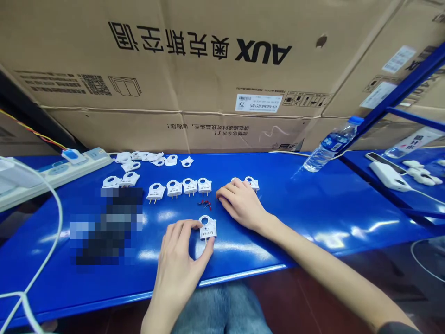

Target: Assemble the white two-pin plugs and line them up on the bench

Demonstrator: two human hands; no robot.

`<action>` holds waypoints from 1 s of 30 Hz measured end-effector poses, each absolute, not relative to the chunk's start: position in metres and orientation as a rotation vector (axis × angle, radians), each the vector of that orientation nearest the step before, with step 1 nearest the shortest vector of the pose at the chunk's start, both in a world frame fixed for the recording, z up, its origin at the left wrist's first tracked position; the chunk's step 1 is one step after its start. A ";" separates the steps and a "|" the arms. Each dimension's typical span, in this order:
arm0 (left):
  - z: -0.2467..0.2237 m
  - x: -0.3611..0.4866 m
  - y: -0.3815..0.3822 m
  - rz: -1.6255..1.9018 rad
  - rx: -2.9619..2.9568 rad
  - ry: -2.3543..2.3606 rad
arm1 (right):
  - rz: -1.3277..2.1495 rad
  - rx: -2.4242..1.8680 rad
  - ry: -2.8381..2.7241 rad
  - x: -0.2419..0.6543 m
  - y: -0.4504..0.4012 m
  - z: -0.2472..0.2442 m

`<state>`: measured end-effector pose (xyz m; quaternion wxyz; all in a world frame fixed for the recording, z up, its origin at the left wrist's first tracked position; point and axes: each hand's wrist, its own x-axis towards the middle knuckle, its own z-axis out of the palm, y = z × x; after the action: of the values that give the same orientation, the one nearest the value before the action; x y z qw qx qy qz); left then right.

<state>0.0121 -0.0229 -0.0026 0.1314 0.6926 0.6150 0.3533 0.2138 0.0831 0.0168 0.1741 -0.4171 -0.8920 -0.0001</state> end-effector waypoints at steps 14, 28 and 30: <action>-0.004 0.011 -0.023 0.924 2.064 1.728 | 0.656 -0.894 -2.268 0.209 0.076 0.017; -0.004 0.010 -0.023 0.906 2.016 1.715 | 0.791 -0.825 -2.387 0.211 0.072 0.022; -0.003 0.010 -0.023 0.902 2.009 1.714 | 0.810 -0.842 -2.374 0.211 0.071 0.022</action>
<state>0.0096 -0.0230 -0.0031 0.1747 0.7090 0.6046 0.3181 0.2108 0.0714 0.0224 0.2452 -0.3084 -0.8699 0.2968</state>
